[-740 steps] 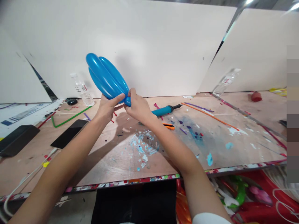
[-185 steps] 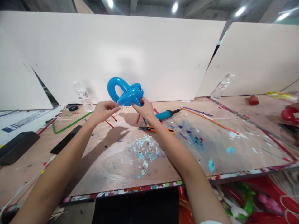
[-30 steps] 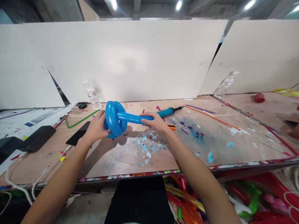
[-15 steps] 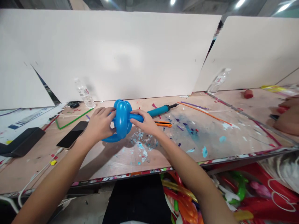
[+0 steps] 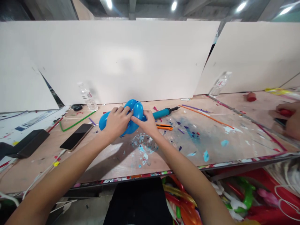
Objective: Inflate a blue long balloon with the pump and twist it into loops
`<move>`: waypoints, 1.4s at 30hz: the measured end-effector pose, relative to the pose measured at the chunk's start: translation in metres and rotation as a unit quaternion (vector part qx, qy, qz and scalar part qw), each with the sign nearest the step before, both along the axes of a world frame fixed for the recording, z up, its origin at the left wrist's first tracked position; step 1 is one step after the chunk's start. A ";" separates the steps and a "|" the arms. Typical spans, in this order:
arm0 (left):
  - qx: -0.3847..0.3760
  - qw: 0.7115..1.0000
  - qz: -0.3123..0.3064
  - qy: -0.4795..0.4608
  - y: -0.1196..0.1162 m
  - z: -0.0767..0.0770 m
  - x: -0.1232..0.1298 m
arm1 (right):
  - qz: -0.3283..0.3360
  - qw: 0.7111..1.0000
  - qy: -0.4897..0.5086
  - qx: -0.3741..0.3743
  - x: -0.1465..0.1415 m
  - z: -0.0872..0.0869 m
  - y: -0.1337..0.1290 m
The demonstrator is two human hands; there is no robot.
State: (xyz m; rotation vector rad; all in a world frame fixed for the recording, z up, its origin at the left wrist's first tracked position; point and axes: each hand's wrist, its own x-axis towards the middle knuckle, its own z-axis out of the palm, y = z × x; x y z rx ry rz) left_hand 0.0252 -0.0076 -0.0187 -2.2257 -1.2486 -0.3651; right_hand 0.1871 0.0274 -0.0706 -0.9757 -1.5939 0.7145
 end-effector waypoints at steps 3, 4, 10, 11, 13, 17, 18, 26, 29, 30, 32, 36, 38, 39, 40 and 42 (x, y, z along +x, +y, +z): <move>-0.009 0.998 0.024 -0.049 0.004 0.001 -0.005 | 0.017 0.995 0.090 -0.037 -0.003 0.002 0.006; -0.010 0.997 0.029 -0.069 0.007 0.002 -0.010 | 0.016 0.991 0.125 -0.045 -0.003 0.002 0.009; -0.002 0.855 0.072 -0.514 0.035 -0.010 -0.068 | -0.064 0.928 0.340 -0.141 0.020 -0.008 0.038; 0.001 0.784 0.042 -0.620 0.040 -0.014 -0.080 | -0.048 0.912 0.371 -0.168 0.026 -0.010 0.042; -0.019 0.644 0.000 -0.765 0.049 -0.023 -0.103 | -0.007 0.882 0.422 -0.211 0.039 -0.011 0.050; -0.130 0.463 0.079 -0.873 0.052 -0.034 -0.144 | 0.015 0.851 0.485 -0.202 0.060 -0.007 0.058; -0.137 0.449 0.112 -0.876 0.050 -0.034 -0.149 | 0.012 0.850 0.494 -0.182 0.064 -0.005 0.059; 0.078 0.889 -0.102 -0.439 -0.004 -0.025 -0.055 | -0.006 0.916 0.401 -0.030 0.060 0.005 0.045; -0.005 0.958 -0.133 -0.254 -0.004 -0.029 -0.015 | 0.065 0.921 0.378 -0.066 0.050 0.011 0.031; -0.001 0.966 -0.073 -0.249 0.000 -0.031 -0.011 | 0.095 0.914 0.385 -0.089 0.048 0.012 0.027; -0.012 0.965 0.043 -0.259 0.010 -0.034 -0.014 | 0.136 0.895 0.405 -0.130 0.043 0.011 0.022; -0.145 0.950 0.119 -0.248 0.020 -0.038 -0.038 | 0.181 0.870 0.429 -0.164 0.034 0.008 0.021; -0.180 0.937 0.092 -0.286 0.019 -0.034 -0.040 | 0.216 0.866 0.407 -0.192 0.028 0.005 0.019; -0.191 0.924 0.063 -0.325 0.019 -0.030 -0.038 | 0.238 0.868 0.383 -0.206 0.025 0.003 0.018; -0.202 0.903 0.028 -0.378 0.019 -0.025 -0.034 | 0.257 0.873 0.354 -0.214 0.021 0.001 0.016; -0.234 0.823 -0.051 -0.515 0.020 -0.009 -0.021 | 0.291 0.891 0.282 -0.207 0.011 -0.006 0.009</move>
